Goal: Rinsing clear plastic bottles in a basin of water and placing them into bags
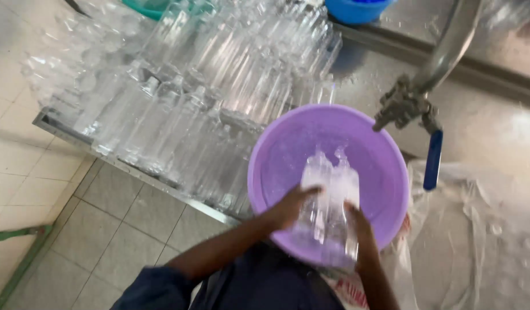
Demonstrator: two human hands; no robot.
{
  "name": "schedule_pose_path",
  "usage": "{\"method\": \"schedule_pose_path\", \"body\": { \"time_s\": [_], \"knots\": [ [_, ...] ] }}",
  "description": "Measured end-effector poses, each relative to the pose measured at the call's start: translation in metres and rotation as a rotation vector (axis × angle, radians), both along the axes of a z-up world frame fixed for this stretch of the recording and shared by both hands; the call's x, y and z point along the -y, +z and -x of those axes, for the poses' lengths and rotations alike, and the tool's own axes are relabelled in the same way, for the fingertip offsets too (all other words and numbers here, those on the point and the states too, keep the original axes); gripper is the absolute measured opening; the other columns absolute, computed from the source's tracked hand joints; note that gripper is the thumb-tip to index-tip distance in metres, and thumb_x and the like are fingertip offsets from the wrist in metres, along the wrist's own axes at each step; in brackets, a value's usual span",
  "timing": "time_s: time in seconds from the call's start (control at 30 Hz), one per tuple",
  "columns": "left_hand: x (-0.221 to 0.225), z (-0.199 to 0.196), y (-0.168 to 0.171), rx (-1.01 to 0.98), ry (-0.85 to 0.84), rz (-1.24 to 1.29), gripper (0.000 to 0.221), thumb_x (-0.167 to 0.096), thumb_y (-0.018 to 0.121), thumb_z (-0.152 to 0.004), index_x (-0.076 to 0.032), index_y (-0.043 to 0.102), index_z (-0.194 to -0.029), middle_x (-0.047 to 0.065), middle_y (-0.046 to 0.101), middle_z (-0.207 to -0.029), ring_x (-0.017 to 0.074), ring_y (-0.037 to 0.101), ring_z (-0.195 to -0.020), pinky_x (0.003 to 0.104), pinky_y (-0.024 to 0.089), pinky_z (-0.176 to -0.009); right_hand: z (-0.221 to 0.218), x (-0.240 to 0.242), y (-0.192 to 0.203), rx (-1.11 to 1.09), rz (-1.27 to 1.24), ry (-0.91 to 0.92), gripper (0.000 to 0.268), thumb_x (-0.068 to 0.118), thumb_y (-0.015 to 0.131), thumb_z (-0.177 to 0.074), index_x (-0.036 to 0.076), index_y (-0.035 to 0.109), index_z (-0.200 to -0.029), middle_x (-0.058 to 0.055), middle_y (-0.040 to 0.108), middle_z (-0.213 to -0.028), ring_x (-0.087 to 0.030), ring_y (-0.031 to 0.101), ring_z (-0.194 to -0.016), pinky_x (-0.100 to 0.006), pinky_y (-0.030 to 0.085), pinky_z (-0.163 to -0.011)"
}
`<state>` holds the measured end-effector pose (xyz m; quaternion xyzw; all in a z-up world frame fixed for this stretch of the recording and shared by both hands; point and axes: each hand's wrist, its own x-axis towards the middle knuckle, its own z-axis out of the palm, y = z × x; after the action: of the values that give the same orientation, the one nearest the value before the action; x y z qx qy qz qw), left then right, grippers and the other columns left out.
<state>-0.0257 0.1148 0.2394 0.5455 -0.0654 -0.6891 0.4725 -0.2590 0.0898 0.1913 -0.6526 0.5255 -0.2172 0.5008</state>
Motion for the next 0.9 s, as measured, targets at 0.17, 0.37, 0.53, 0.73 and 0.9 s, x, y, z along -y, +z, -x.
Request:
{"method": "schedule_pose_path", "body": {
  "time_s": [0.17,0.37,0.53,0.73,0.9],
  "knots": [
    [0.001,-0.027,0.005,0.266,-0.318,-0.043,0.126,-0.080,0.052,-0.076,-0.013,0.008,-0.173,0.017,0.013,-0.182,0.0417,0.029,-0.164,0.064,0.027,-0.131,-0.044,0.009,0.071,-0.053,-0.518,-0.639,0.105,0.045,0.075,-0.076,0.010,0.036,-0.166,-0.014,0.050,-0.155,-0.041,0.047,-0.144,-0.052,0.037,-0.129],
    [-0.012,-0.006,0.064,-0.096,-0.032,0.000,0.086,-0.046,0.082,-0.072,-0.017,0.061,-0.151,0.005,0.071,-0.144,0.0275,0.066,-0.135,0.049,0.051,-0.107,0.068,0.076,-0.157,0.160,0.181,-0.104,0.137,0.042,0.069,-0.066,0.015,-0.011,-0.174,-0.015,0.002,-0.183,-0.034,0.014,-0.168,-0.047,0.024,-0.135],
    [-0.022,0.005,0.011,-0.072,0.080,0.152,0.050,-0.034,0.085,-0.087,-0.012,0.074,-0.131,0.005,0.078,-0.118,0.0193,0.074,-0.106,0.036,0.059,-0.094,0.062,0.005,-0.070,-0.229,0.902,0.404,0.051,0.010,0.053,-0.106,-0.006,0.056,-0.155,-0.018,0.059,-0.162,-0.023,0.054,-0.152,-0.038,0.038,-0.138],
    [0.017,-0.031,0.044,-0.041,-0.072,-0.175,0.120,-0.057,0.078,-0.056,-0.013,0.050,-0.163,0.014,0.047,-0.170,0.0383,0.045,-0.152,0.052,0.040,-0.118,-0.028,0.008,0.042,0.200,0.685,0.368,0.087,-0.011,0.072,-0.087,-0.007,0.035,-0.166,-0.028,0.044,-0.167,-0.042,0.041,-0.161,-0.052,0.043,-0.135],
    [0.032,-0.021,-0.109,0.154,-0.185,0.242,0.087,-0.039,0.067,-0.083,-0.017,0.040,-0.163,0.009,0.039,-0.177,0.0334,0.037,-0.163,0.046,0.027,-0.131,-0.116,0.036,0.036,0.182,1.017,-0.290,0.046,-0.006,0.064,-0.102,-0.003,0.041,-0.141,-0.021,0.045,-0.140,-0.038,0.046,-0.130,-0.048,0.045,-0.117]
  ]
}}
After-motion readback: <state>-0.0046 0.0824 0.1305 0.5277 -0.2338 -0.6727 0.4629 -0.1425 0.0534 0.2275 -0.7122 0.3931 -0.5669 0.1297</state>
